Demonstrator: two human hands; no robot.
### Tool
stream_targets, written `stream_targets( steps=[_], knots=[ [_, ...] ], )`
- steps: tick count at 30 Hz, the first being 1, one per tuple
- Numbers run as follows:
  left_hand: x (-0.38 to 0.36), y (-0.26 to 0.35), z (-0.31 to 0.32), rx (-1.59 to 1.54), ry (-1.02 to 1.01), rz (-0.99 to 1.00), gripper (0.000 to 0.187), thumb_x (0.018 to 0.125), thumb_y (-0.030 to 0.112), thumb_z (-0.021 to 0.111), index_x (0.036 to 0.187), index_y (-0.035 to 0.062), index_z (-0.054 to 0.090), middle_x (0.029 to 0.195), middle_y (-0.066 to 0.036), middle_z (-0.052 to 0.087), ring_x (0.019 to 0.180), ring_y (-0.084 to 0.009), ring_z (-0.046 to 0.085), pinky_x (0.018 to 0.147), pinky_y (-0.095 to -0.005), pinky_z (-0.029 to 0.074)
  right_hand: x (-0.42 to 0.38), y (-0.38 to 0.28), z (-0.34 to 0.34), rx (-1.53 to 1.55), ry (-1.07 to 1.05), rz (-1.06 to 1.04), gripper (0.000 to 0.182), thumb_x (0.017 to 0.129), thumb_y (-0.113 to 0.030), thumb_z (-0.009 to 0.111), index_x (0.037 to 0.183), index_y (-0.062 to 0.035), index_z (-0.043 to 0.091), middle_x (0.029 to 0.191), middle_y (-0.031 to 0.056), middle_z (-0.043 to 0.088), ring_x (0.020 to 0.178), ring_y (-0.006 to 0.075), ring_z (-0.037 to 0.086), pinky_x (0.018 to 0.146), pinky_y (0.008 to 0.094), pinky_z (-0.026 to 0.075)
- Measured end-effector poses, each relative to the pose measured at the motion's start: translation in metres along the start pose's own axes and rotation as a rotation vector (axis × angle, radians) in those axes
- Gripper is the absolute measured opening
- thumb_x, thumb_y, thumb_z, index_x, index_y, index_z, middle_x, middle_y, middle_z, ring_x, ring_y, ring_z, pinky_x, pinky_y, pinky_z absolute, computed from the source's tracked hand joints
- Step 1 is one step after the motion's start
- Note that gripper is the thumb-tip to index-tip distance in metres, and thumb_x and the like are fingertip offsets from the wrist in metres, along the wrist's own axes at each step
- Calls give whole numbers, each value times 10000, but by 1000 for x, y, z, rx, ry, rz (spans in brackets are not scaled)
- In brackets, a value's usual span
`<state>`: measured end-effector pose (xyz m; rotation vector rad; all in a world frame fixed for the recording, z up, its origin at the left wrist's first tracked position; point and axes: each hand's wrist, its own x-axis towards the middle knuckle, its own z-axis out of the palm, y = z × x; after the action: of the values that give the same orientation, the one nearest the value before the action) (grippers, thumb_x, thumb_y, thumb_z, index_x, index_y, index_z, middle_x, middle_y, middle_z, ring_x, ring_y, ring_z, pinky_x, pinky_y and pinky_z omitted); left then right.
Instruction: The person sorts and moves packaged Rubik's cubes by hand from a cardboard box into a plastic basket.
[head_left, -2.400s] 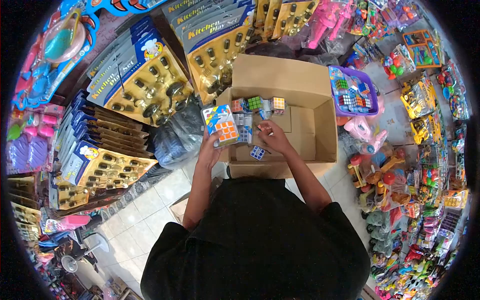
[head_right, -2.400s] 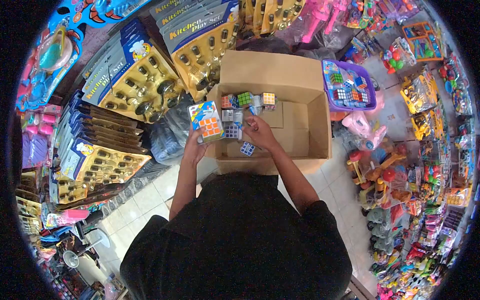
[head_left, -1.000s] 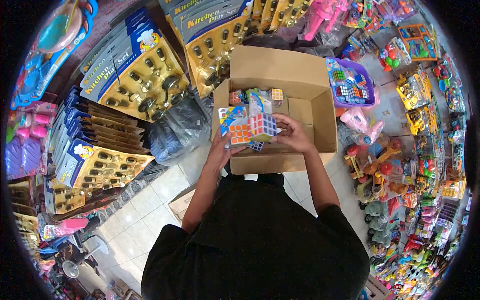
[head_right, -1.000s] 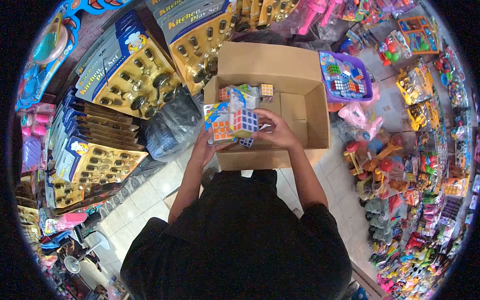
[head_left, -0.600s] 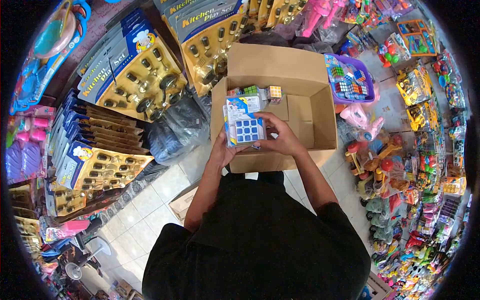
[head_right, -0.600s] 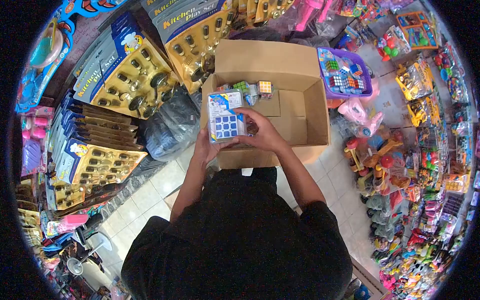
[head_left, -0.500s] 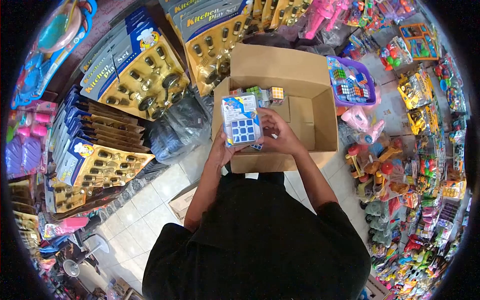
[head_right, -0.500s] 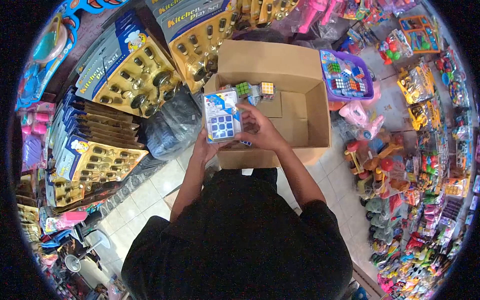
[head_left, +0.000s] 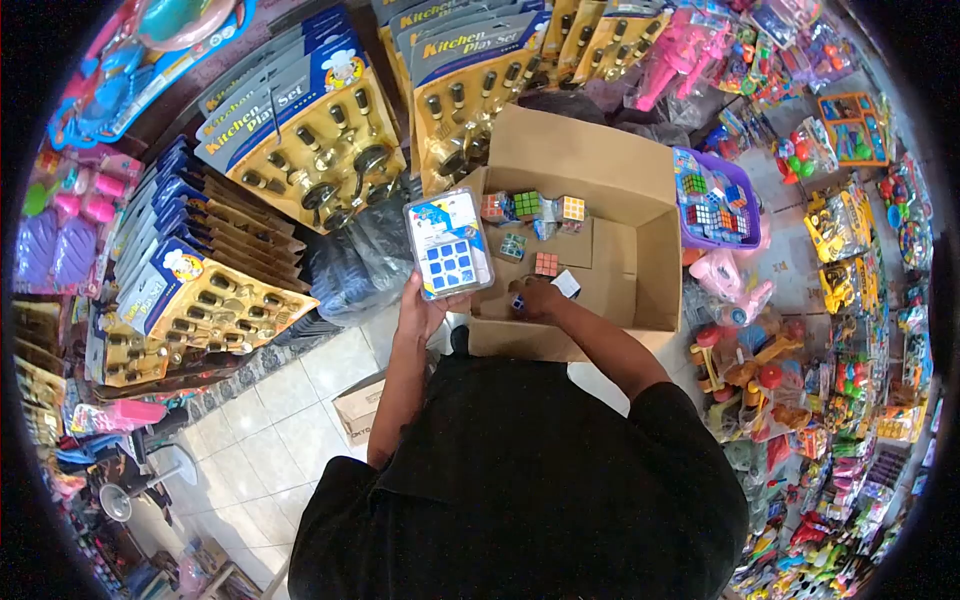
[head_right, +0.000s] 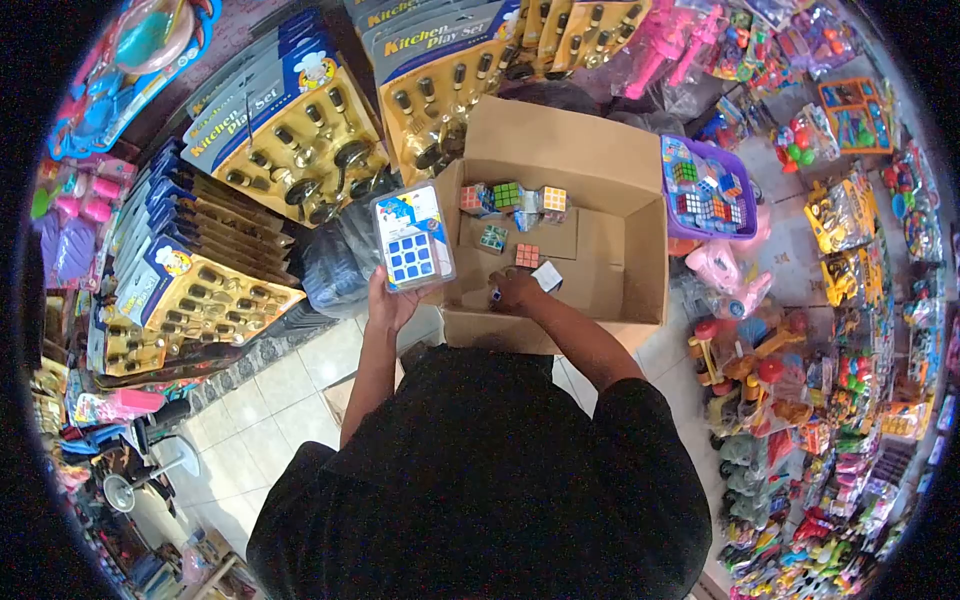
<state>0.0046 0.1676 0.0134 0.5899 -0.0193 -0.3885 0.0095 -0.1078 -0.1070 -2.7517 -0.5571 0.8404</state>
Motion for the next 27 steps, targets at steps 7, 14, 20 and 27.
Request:
stream_targets(
  steps=[7, 14, 20, 27],
  knots=[
    [-14, -6, -10, -41, 78, 38, 733, 885, 526, 527, 1410, 67, 302, 1365, -168, 465, 1203, -337, 519, 940, -536, 477, 2, -2, -17, -1, -114, 25, 720, 687, -503, 727, 1261, -135, 497, 1124, 186, 605, 1048, 382, 585, 862, 452, 486],
    [-16, -18, -6, 99, 66, 67, 753, 875, 533, 543, 1393, 43, 303, 1297, -162, 514, 1109, -314, 587, 844, -469, 548, -54, -13, -110, 1002, 222, 187, 562, 735, -133, 742, 1221, -27, 481, 1037, 95, 600, 989, 208, 588, 833, 346, 494],
    [7, -43, 27, 10, 34, -18, 787, 834, 398, 642, 1426, 86, 229, 1342, -128, 466, 1181, -320, 536, 894, -531, 508, -145, -34, -192, 1152, 747, -250, 623, 732, 40, 677, 1305, -13, 439, 1217, 79, 513, 1124, 186, 512, 948, 349, 429],
    [31, -100, 94, 129, -15, -37, 667, 871, 194, 600, 1427, 55, 259, 1343, -111, 462, 1219, -240, 495, 1022, -419, 422, -222, -46, -224, 631, 761, -341, 694, 692, -57, 751, 1323, -95, 466, 1255, 141, 520, 1178, 300, 492, 1016, 402, 365]
  ],
)
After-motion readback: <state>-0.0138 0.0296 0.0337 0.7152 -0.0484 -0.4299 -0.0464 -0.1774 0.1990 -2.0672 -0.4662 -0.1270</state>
